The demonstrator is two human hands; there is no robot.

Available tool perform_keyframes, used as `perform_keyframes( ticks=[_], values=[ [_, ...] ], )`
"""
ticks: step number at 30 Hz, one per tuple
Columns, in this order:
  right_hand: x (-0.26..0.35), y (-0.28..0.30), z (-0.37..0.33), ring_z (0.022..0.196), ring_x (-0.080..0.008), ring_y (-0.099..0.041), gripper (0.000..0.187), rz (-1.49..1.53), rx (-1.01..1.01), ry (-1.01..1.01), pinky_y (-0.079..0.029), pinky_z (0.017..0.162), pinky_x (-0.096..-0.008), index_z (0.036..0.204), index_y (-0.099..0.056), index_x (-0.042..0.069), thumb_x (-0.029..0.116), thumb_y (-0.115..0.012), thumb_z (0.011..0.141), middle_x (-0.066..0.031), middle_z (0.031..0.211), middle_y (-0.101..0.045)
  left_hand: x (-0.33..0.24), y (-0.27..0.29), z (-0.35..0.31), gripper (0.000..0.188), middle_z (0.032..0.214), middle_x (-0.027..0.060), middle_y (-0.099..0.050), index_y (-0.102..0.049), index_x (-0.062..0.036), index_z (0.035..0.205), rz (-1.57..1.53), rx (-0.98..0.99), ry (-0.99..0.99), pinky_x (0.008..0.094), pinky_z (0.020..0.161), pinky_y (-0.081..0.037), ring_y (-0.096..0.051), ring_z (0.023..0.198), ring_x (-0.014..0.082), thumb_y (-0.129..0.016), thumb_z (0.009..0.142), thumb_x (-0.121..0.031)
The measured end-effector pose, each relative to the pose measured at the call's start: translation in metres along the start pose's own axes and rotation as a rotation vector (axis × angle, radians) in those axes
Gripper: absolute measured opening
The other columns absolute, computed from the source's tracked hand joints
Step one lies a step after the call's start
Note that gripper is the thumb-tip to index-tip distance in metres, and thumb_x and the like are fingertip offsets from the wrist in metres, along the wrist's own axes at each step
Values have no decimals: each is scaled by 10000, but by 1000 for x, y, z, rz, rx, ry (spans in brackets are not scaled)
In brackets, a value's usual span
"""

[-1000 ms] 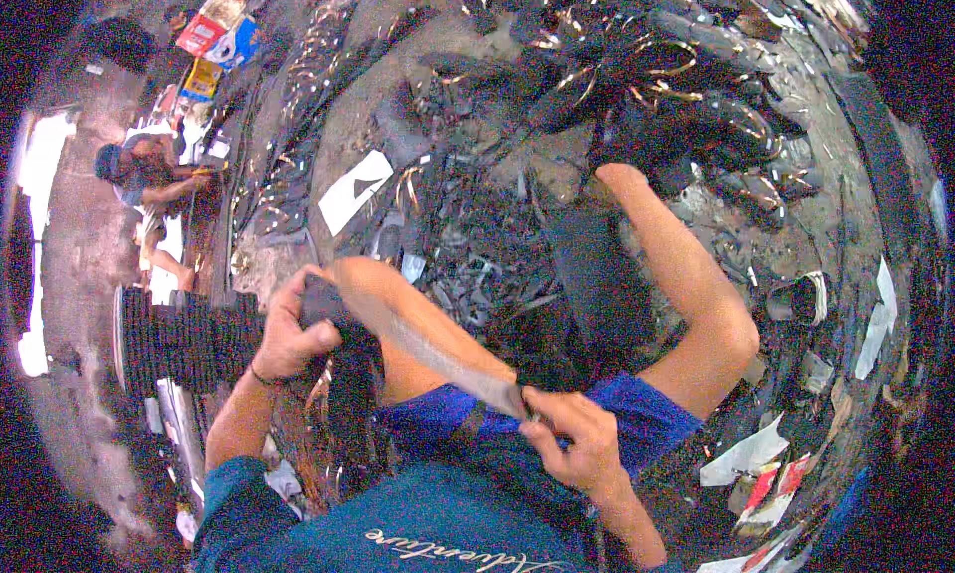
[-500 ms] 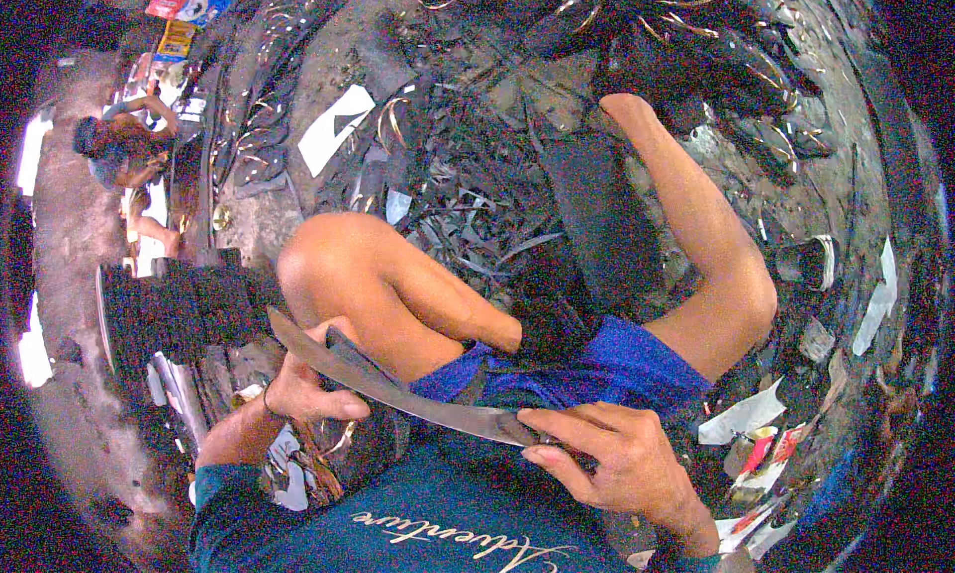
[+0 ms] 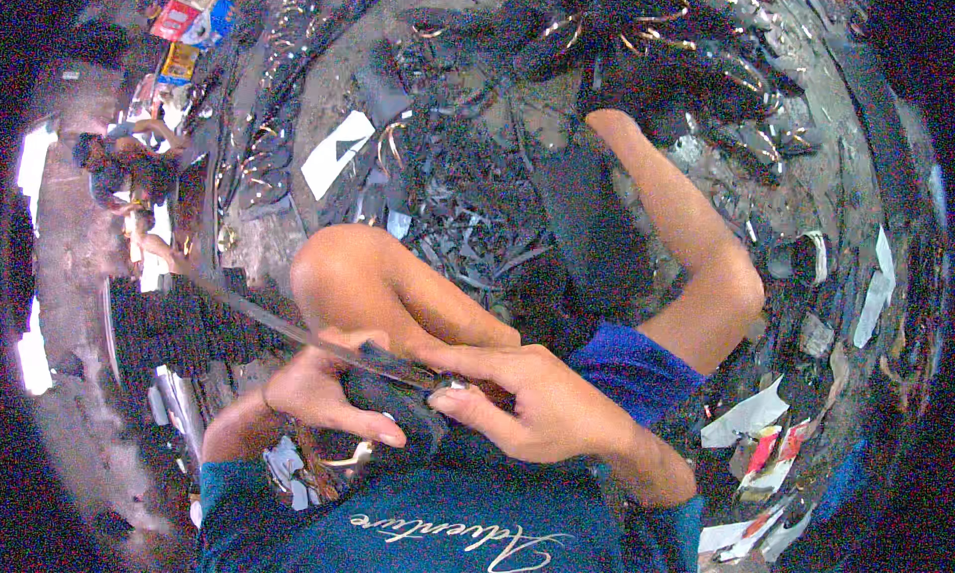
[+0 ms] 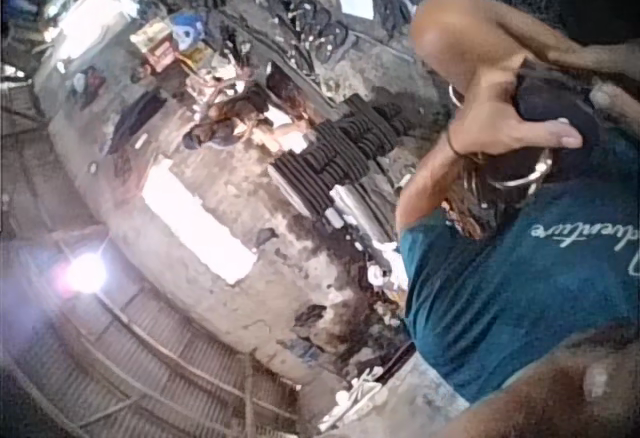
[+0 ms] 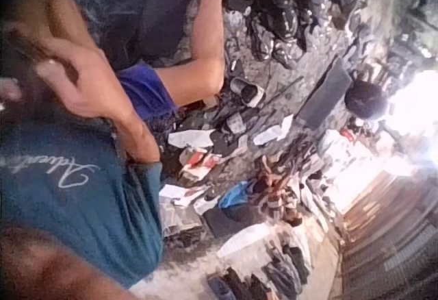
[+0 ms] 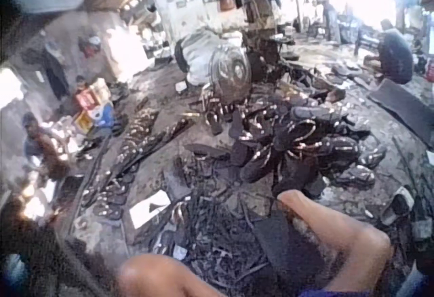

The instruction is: The person sits on the floor and uses a curved blade to trim and shape the rubber soles of black flip-flops. They repeatedly pick up sandals, cut the edges, and place them aside. Other workers are visible in the background performing similar tasks.

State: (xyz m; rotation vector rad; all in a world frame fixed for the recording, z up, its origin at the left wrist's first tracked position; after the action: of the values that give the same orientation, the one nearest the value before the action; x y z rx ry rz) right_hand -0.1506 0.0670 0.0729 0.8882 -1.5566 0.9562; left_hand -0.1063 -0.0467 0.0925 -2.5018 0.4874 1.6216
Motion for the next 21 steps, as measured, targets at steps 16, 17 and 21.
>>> perform_keyframes(
  ticks=[16,17,21],
  values=[
    [-36,38,-54,699,-120,-616,453,33,-668,102,-514,655,-262,1353,-562,31,116,-665,920,-99,916,-681,55,-4,53,457,1250,111,-639,-544,-97,1323,-1165,-646,-339,425,928,-545,-649,1095,267,-596,964,-376],
    [-38,41,-69,690,-150,-641,427,-122,-791,131,-524,644,-274,1304,-592,22,117,-688,898,-120,921,-695,61,0,57,443,1225,105,-650,-556,-105,1310,-1159,-666,-324,414,895,-564,-660,1068,266,-601,959,-371],
    [-65,17,-136,745,-228,-714,334,-397,-820,-77,-571,659,-315,1137,-683,20,104,-756,821,-155,955,-725,72,1,53,389,1049,99,-712,-619,-58,1201,-1204,-809,-175,391,838,-592,-705,907,273,-643,932,-338]
  ],
)
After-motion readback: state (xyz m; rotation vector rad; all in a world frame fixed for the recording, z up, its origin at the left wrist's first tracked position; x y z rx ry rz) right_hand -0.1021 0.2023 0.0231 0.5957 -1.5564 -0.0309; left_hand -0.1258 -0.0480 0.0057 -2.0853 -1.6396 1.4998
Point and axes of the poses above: each hand's wrist, its own z-axis towards the middle knuckle, its own y-axis out of the back of the hand, x = y × z, the point moved 10 cm from there along z, towards the middle knuckle
